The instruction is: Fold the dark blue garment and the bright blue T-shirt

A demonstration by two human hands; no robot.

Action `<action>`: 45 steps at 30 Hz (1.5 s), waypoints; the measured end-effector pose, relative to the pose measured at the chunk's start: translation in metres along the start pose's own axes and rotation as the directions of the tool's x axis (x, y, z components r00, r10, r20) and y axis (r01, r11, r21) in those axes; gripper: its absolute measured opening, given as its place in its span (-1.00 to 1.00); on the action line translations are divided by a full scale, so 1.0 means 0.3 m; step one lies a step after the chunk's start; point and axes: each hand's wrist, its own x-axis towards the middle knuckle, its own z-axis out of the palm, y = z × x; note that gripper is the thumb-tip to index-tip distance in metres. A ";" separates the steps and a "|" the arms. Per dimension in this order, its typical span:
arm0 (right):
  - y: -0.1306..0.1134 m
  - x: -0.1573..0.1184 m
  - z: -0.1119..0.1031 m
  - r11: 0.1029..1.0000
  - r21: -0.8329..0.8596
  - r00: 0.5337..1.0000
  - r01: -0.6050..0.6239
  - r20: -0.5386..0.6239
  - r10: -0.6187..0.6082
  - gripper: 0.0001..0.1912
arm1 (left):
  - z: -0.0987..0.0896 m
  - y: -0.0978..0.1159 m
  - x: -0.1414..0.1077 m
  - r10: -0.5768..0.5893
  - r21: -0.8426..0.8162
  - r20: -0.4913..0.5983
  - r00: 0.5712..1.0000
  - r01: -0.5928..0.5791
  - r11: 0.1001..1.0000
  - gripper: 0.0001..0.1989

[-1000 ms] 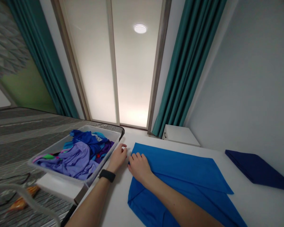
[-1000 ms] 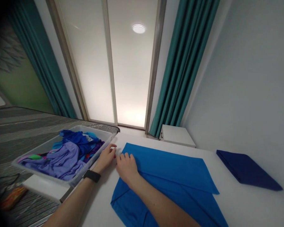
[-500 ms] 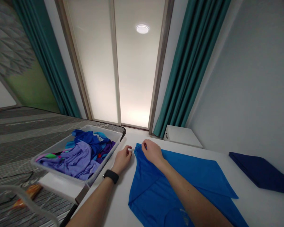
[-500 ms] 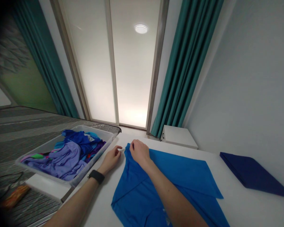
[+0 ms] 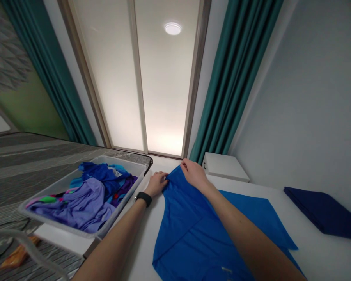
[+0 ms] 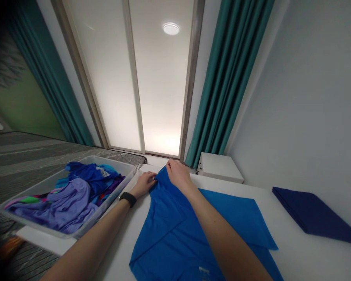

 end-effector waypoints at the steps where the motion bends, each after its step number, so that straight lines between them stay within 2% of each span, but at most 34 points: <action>1: 0.000 -0.001 -0.001 1.000 -0.003 1.000 0.006 -0.003 -0.006 -0.78 | 0.005 -0.005 0.010 0.006 -0.007 0.004 1.000 -0.006 1.000 -0.75; 7: -0.016 -0.031 -0.007 0.998 0.008 0.998 0.061 0.001 -0.061 -0.80 | 0.023 -0.031 0.037 0.028 -0.073 0.006 1.000 -0.028 0.997 -0.81; 10: -0.047 -0.072 0.012 0.995 0.022 0.995 0.098 0.015 -0.099 -0.82 | 0.016 -0.035 0.033 0.033 -0.120 0.004 0.999 -0.033 0.992 -0.80; 14: -0.108 -0.159 0.098 0.978 -0.028 0.976 0.207 0.069 -0.205 -0.84 | 0.005 -0.034 0.024 0.030 -0.163 -0.004 1.000 -0.030 0.986 -0.78; 17: -0.146 -0.228 0.183 0.942 -0.076 0.941 0.328 0.121 -0.317 -0.86 | 0.002 -0.030 0.022 0.012 -0.172 -0.008 1.000 -0.014 0.985 -0.78; 20: -0.165 -0.280 0.240 0.917 -0.096 0.915 0.387 0.159 -0.370 -0.89 | -0.001 -0.021 0.019 -0.023 -0.175 -0.017 1.000 0.020 0.984 -0.79; 25: -0.161 -0.314 0.262 0.922 -0.086 0.919 0.378 0.153 -0.363 -0.84 | -0.009 -0.004 0.013 -0.109 -0.151 -0.040 0.993 0.102 0.983 -0.89; 31: -0.155 -0.318 0.260 0.922 -0.076 0.917 0.380 0.164 -0.364 -0.89 | -0.015 0.002 0.007 -0.126 -0.097 -0.036 0.991 0.122 0.988 -0.84; 40: -0.148 -0.321 0.273 0.930 -0.042 0.924 0.365 0.140 -0.356 -0.87 | -0.015 0.007 0.010 -0.146 -0.044 -0.001 0.989 0.146 0.988 -0.57; 45: -0.151 -0.320 0.266 0.930 -0.037 0.922 0.365 0.148 -0.356 -0.86 | -0.018 0.024 0.014 -0.200 0.003 0.007 0.980 0.199 0.980 -0.71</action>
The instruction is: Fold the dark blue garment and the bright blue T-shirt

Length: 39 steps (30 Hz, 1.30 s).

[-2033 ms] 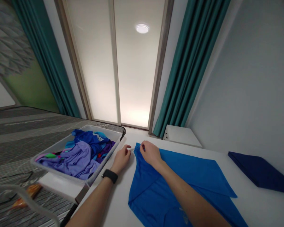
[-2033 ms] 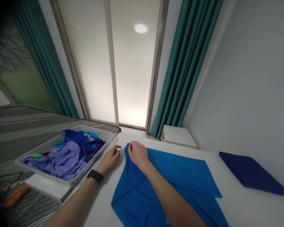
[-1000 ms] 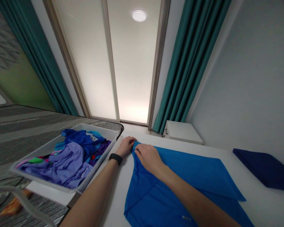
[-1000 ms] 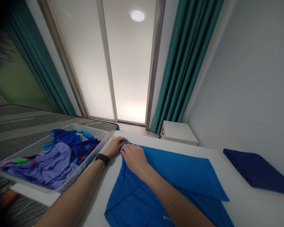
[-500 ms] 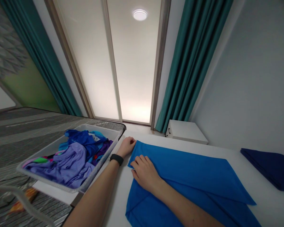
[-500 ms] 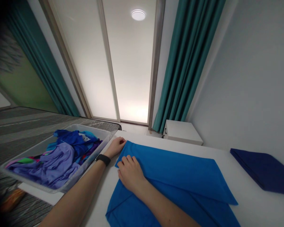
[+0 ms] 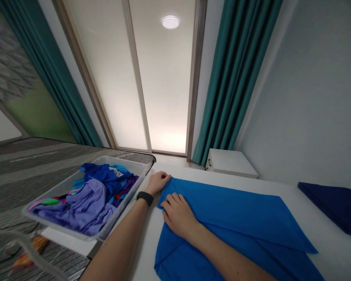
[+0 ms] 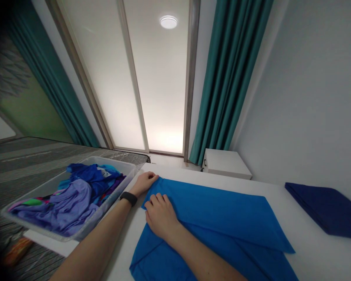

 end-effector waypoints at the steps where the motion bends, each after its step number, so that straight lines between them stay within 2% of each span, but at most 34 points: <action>1: 0.000 0.000 -0.001 1.000 0.004 1.000 -0.003 0.005 0.003 -0.85 | -0.001 0.004 -0.001 -0.009 0.008 0.000 1.000 0.009 1.000 -0.74; 4: 0.002 -0.006 0.005 0.999 0.039 1.000 0.020 0.020 -0.021 -0.75 | -0.004 0.011 -0.006 -0.022 0.029 -0.005 1.000 0.023 0.999 -0.77; 9: 0.016 -0.027 0.027 0.980 0.155 0.983 0.125 0.117 -0.144 -0.40 | 0.000 0.015 -0.014 -0.012 0.066 -0.024 1.000 0.013 0.998 -0.80; 14: 0.017 -0.037 0.017 0.968 0.235 0.968 0.090 0.206 -0.140 -0.33 | 0.008 0.011 -0.016 0.007 0.087 -0.056 0.998 -0.002 0.996 -0.80; 19: 0.035 -0.028 -0.025 0.962 0.268 0.957 0.040 0.268 -0.114 -0.33 | 0.011 -0.005 -0.014 0.027 0.065 -0.073 0.997 -0.022 0.998 -0.80; 23: 0.095 -0.011 -0.060 0.981 0.194 0.961 -0.014 0.273 -0.040 -0.34 | 0.003 -0.020 -0.019 0.073 0.006 -0.094 0.993 -0.073 0.997 -0.78; 26: 0.155 0.000 -0.068 0.990 0.090 0.968 -0.112 0.236 0.088 -0.35 | -0.013 -0.007 -0.035 0.133 -0.022 -0.116 0.984 -0.137 0.990 -0.72; 28: 0.196 0.006 -0.063 0.983 0.021 0.962 -0.184 0.210 0.175 -0.35 | -0.017 0.018 -0.055 0.214 -0.005 -0.117 0.970 -0.216 0.976 -0.69; 31: 0.256 0.010 -0.042 0.963 -0.049 0.942 -0.267 0.196 0.271 -0.34 | 0.002 0.066 -0.095 0.383 0.069 -0.053 0.922 -0.379 0.923 -0.61; 33: 0.289 0.009 -0.022 0.949 -0.065 0.928 -0.308 0.198 0.315 -0.34 | 0.031 0.090 -0.124 0.435 0.130 0.026 0.900 -0.435 0.891 -0.55; 36: 0.320 0.003 0.007 0.933 -0.052 0.907 -0.355 0.222 0.357 -0.33 | 0.075 0.099 -0.156 0.376 0.221 0.124 0.918 -0.395 0.892 -0.48; 39: 0.330 -0.003 0.026 0.931 -0.029 0.904 -0.363 0.232 0.360 -0.32 | 0.094 0.093 -0.166 0.297 0.263 0.156 0.942 -0.330 0.907 -0.44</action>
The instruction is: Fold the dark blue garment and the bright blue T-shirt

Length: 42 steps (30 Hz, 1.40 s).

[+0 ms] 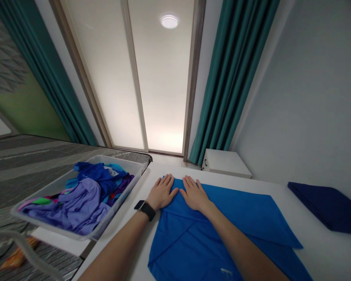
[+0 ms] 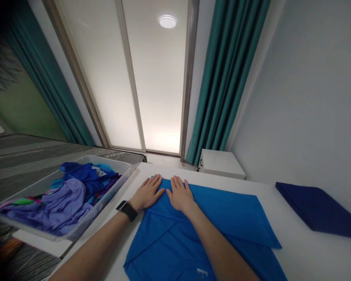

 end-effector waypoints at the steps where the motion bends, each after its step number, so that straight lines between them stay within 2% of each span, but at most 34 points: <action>1: 0.001 0.000 0.003 1.000 0.002 1.000 0.004 -0.005 -0.004 -0.32 | 0.001 -0.001 0.000 -0.010 0.003 0.005 1.000 0.010 1.000 -0.43; 7: -0.002 0.005 0.001 1.000 0.016 1.000 0.004 -0.004 -0.004 -0.32 | -0.015 0.002 0.004 -0.012 0.038 0.047 0.999 0.010 0.999 -0.40; 12: 0.034 -0.013 -0.037 1.000 0.011 0.999 0.018 0.032 -0.018 -0.29 | -0.030 0.005 0.003 -0.015 0.116 0.042 0.999 0.010 0.993 -0.42; 15: 0.090 -0.069 -0.071 1.000 0.006 1.000 -0.003 0.021 0.002 -0.28 | -0.048 0.030 0.003 0.049 0.151 -0.023 0.999 -0.045 0.987 -0.44; 19: 0.187 -0.183 -0.098 0.999 -0.026 0.999 -0.042 -0.002 0.042 -0.27 | -0.051 0.111 -0.005 0.201 0.118 -0.082 0.976 -0.190 0.975 -0.43; 24: 0.313 -0.313 -0.084 0.988 -0.041 0.989 -0.148 0.020 0.149 -0.25 | -0.011 0.182 -0.029 0.275 0.053 0.037 0.961 -0.277 0.959 -0.38; 28: 0.398 -0.381 -0.059 0.976 -0.022 0.976 -0.216 0.001 0.216 -0.26 | -0.002 0.181 -0.030 0.264 0.053 0.111 0.958 -0.271 0.961 -0.35; 33: 0.456 -0.420 -0.038 0.977 0.000 0.974 -0.211 -0.082 0.211 -0.27 | -0.005 0.178 -0.025 0.260 0.057 0.119 0.958 -0.268 0.962 -0.36; 37: 0.486 -0.435 -0.041 0.977 0.085 0.978 -0.194 -0.063 0.199 -0.27 | -0.006 0.173 -0.023 0.255 0.036 0.132 0.958 -0.262 0.964 -0.36; 40: 0.518 -0.454 -0.060 0.955 0.248 0.981 -0.162 -0.068 0.184 -0.26 | -0.020 0.183 -0.011 0.226 0.025 0.186 0.956 -0.235 0.972 -0.35; 42: 0.540 -0.469 -0.079 0.906 0.398 0.978 -0.142 -0.087 0.192 -0.24 | -0.038 0.214 0.004 0.204 0.031 0.229 0.952 -0.217 0.976 -0.36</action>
